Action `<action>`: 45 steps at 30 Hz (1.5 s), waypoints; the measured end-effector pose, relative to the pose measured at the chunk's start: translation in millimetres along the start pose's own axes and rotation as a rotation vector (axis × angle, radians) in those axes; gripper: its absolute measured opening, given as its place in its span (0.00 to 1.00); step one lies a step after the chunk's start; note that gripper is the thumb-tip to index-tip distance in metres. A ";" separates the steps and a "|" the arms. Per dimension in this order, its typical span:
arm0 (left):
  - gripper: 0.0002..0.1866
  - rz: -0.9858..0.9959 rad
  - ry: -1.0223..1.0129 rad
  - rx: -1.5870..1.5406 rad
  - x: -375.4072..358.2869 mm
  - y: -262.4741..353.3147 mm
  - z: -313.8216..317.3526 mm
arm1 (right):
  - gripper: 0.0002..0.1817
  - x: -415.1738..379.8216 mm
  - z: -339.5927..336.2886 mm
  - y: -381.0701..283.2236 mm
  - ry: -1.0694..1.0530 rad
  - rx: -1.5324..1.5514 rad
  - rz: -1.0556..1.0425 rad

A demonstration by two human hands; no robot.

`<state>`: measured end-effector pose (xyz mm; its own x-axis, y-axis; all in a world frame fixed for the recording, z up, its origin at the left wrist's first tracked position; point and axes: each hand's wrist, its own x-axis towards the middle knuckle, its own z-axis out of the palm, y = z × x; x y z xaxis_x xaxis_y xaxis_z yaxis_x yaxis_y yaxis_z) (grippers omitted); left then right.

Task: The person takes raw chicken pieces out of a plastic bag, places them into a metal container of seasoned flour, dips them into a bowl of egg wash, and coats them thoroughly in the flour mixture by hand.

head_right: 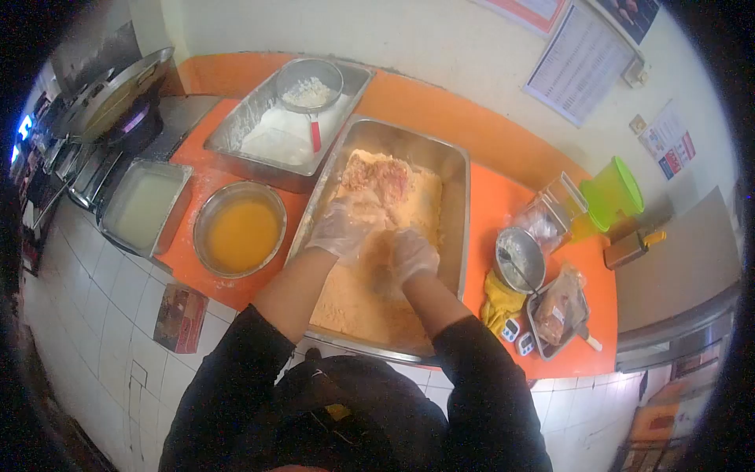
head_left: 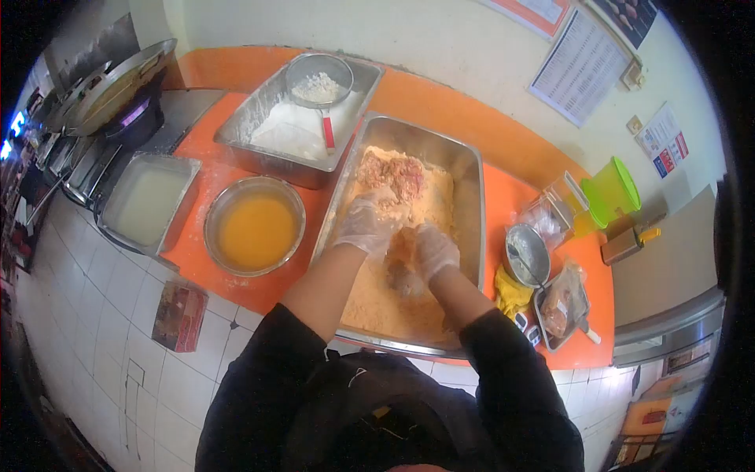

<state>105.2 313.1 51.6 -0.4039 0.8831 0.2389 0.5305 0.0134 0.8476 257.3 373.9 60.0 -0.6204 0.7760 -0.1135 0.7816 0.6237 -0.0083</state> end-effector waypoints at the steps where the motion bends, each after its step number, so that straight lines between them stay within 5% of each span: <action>1: 0.25 0.005 -0.017 0.022 -1.5 -5.3 3.9 | 0.19 -10.2 -8.4 3.6 0.062 0.052 -0.076; 5: 0.39 0.075 -0.113 0.129 8.7 -85.5 59.7 | 0.25 -30.9 -23.0 -2.8 0.140 0.296 -0.469; 8: 0.27 0.191 -0.334 0.539 -12.2 -25.9 34.7 | 0.16 -40.9 11.0 -12.5 0.001 0.640 -0.341; 11: 0.34 -0.489 -0.373 -0.272 -7.7 -29.8 54.0 | 0.12 -36.6 44.2 -13.5 0.134 0.715 -0.513; 12: 0.34 -0.113 -0.368 0.164 -8.5 -23.4 47.0 | 0.12 -43.1 40.2 -15.3 0.153 0.670 -0.555; 13: 0.34 -0.053 -0.334 0.248 -10.4 -19.8 44.0 | 0.11 -47.6 38.5 -16.1 0.165 0.620 -0.597; 16: 0.31 -0.150 -0.180 0.255 -13.0 -9.8 36.7 | 0.08 -50.1 44.4 -18.0 0.074 0.535 -0.467; 19: 0.29 -0.220 0.008 0.318 -17.7 10.6 25.6 | 0.09 -25.4 32.7 -3.7 -0.290 0.237 -0.510; 22: 0.27 -0.159 0.177 0.242 -22.7 39.3 -1.7 | 0.10 -7.0 2.1 3.5 -0.259 -0.010 -0.357; 25: 0.27 0.108 0.232 0.154 -40.1 45.0 -46.7 | 0.11 45.8 93.8 14.5 -0.067 -0.048 -0.161; 27: 0.27 0.376 0.291 0.444 -69.3 64.6 -85.0 | 0.12 87.7 160.2 28.4 -0.019 -0.650 -0.194; 29: 0.26 0.373 0.514 0.723 -113.5 90.7 -115.3 | 0.12 74.6 131.5 24.2 0.031 -0.547 -0.193; 31: 0.21 0.282 0.643 0.904 -156.9 66.4 -143.3 | 0.13 63.7 80.6 25.1 -0.104 -0.229 -0.158; 32: 0.18 0.309 0.645 1.031 -178.9 51.4 -158.3 | 0.15 78.9 85.0 34.0 -0.242 -0.315 -0.140; 34: 0.11 -0.071 0.979 -0.379 -224.1 32.3 -158.9 | 0.13 66.1 32.7 28.2 -0.120 -0.261 -0.190; 36: 0.10 -0.297 1.060 -0.275 -287.9 -8.7 -160.1 | 0.15 56.3 -35.1 16.5 -0.230 -0.381 -0.375; 38: 0.10 -0.480 1.214 -0.617 -351.9 -56.6 -147.6 | 0.15 59.0 -81.7 0.0 -0.220 -0.460 -0.628; 40: 0.11 -0.544 1.382 -0.884 -422.8 -103.9 -122.1 | 0.14 68.4 -103.2 -9.8 0.000 -0.360 -0.860; 42: 0.12 -0.557 1.401 -0.801 -480.8 -140.0 -91.0 | 0.12 83.0 -121.0 -49.5 -0.181 -0.059 -0.808; 45: 0.13 -0.567 1.539 -0.901 -495.8 -126.0 -80.4 | 0.10 86.9 -130.0 -122.9 -0.160 -0.116 -1.015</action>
<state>178.7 -164.1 -135.5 -0.8719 -0.2868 -0.3970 -0.1852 -0.5574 0.8093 98.9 376.9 180.3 -0.9617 -0.1370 -0.2373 -0.1216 0.9895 -0.0785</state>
